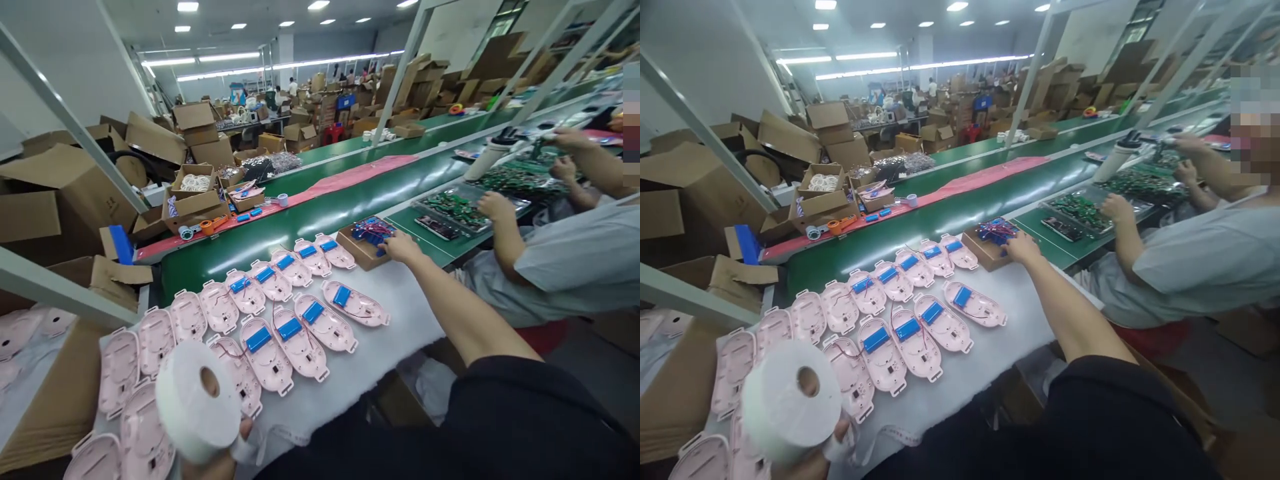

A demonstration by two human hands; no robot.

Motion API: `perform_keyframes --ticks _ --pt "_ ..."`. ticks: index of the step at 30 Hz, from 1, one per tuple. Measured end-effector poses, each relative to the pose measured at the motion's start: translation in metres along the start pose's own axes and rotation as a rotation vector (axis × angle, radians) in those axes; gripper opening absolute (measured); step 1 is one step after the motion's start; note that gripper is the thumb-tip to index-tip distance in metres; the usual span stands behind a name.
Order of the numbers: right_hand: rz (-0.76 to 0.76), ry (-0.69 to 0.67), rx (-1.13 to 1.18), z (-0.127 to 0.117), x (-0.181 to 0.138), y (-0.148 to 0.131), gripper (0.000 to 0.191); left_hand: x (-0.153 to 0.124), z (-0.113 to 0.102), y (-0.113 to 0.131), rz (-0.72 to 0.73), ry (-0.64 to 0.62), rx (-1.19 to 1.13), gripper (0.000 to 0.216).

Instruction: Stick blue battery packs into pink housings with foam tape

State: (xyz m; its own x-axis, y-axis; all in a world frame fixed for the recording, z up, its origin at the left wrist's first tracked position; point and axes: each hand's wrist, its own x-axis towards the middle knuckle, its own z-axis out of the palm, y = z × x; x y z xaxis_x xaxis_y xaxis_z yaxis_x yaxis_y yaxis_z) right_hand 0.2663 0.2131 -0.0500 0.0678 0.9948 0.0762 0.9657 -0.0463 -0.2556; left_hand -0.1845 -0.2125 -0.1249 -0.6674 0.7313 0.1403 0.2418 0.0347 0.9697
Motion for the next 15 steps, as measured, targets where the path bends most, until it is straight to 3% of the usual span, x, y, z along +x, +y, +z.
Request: perform_keyframes --ticks 2,6,8,11,15 --pt "0.031 0.121 0.142 0.008 -0.011 0.000 0.049 0.000 0.001 0.001 0.121 -0.026 0.106 0.056" --pt "-0.048 0.242 0.609 0.021 -0.059 -0.028 0.060 0.013 0.000 0.007 0.582 -0.238 0.500 0.035" --pt "-0.152 0.159 0.869 0.030 -0.101 -0.057 0.058 0.020 0.001 0.015 0.718 -0.311 0.641 0.044" --pt "-0.339 -0.069 1.130 0.033 -0.173 -0.103 0.051 0.027 0.007 0.029 0.803 -0.345 0.762 0.062" --pt "-0.606 -0.233 1.029 0.013 -0.231 -0.144 0.041 0.028 0.013 0.037 0.816 -0.369 0.886 0.071"
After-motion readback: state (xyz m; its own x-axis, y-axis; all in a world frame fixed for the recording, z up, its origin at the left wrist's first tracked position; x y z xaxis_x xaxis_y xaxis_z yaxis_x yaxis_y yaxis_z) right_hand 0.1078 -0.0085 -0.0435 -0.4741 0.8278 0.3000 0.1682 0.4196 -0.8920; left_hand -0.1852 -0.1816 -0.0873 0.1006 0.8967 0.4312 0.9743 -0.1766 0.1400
